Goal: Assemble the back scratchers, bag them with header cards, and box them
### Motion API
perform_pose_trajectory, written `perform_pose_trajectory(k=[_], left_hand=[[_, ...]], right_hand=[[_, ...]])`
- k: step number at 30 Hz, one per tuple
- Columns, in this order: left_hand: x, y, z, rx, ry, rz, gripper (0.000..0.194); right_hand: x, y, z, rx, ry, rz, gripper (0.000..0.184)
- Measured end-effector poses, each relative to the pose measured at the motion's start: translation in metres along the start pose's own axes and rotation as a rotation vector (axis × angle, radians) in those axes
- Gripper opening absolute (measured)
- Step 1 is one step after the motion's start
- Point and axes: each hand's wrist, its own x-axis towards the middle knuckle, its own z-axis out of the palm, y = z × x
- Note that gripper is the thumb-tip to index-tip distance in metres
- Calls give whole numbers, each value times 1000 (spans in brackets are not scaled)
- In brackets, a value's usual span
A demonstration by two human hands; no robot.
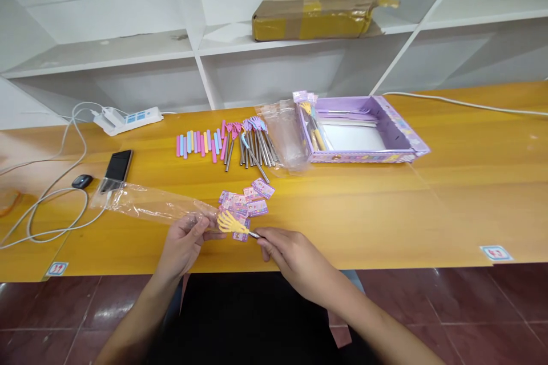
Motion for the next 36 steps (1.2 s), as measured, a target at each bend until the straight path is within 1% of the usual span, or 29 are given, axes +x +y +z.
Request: perform_pose_trajectory(k=[3, 7, 11, 14, 18, 21, 25, 30, 32, 34, 36], left_hand=[[0, 0, 1, -4, -3, -13, 47], [0, -2, -1, 47, 5, -6, 45], [1, -5, -4, 73, -9, 7, 43], [1, -5, -6, 67, -8, 3, 44], [2, -6, -10, 91, -68, -43, 44], [1, -8, -11, 104, -85, -68, 42], [1, -9, -9, 97, -91, -72, 39], [2, -9, -5, 70, -90, -67, 41], [2, -10, -4, 77, -116, -83, 42], [1, -11, -3, 101, -157, -106, 41], [-1, -12, -1, 129, -197, -126, 39]], right_hand=[[0, -1, -1, 14, 3, 5, 32], [-3, -1, -5, -9, -37, -9, 34], [-6, 0, -7, -49, 6, -16, 31], [-6, -1, -9, -59, -2, -16, 31], [-4, 0, -12, -44, -32, -1, 31], [-3, 3, -11, -15, -64, 19, 34], [-2, 6, -8, 11, -78, 34, 38], [1, 3, -7, 55, -84, 31, 43], [2, 2, -7, 78, -84, 35, 44], [1, 4, -5, 117, -86, 63, 41], [0, 6, 0, 170, -87, 114, 32]])
